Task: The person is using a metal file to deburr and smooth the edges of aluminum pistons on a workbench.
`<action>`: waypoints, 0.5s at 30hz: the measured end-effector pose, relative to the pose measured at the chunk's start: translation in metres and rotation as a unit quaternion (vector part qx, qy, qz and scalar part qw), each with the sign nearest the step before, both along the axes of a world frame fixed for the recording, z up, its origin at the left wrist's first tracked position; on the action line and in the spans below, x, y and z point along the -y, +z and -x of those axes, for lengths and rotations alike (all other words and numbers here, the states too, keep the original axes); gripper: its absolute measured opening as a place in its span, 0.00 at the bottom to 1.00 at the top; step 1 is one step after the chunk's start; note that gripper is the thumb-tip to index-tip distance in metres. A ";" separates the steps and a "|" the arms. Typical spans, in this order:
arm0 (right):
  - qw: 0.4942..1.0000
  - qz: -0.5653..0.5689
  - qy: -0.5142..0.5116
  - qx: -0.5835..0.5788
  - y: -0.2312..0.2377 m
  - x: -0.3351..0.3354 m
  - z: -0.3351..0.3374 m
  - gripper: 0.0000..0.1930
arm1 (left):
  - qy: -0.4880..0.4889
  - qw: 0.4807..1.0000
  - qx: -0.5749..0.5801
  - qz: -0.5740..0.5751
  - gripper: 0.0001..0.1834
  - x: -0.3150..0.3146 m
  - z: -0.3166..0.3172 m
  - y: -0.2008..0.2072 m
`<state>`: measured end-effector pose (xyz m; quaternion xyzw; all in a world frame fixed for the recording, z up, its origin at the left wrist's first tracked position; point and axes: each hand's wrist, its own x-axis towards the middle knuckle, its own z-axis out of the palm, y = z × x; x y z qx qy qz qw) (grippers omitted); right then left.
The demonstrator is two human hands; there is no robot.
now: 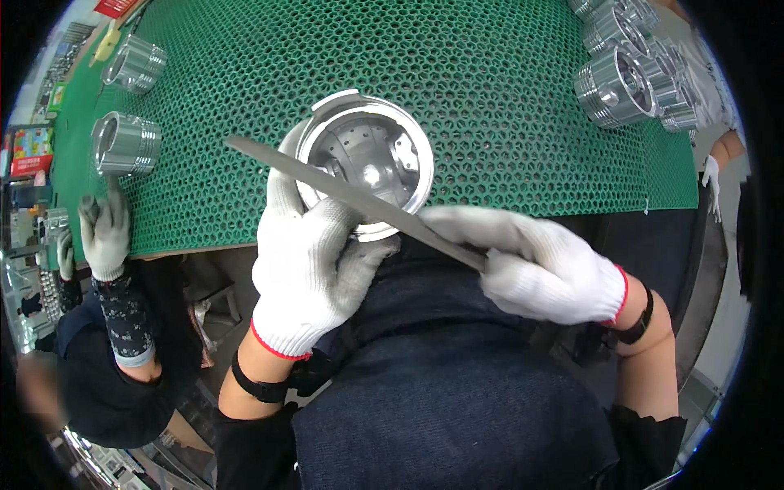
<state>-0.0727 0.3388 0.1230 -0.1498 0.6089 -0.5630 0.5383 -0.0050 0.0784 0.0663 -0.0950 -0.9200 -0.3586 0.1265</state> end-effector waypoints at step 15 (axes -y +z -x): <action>0.814 -0.083 -0.122 -0.562 -0.031 -0.056 0.021 0.29 | -0.052 0.937 -0.152 0.310 0.31 0.002 0.022 0.037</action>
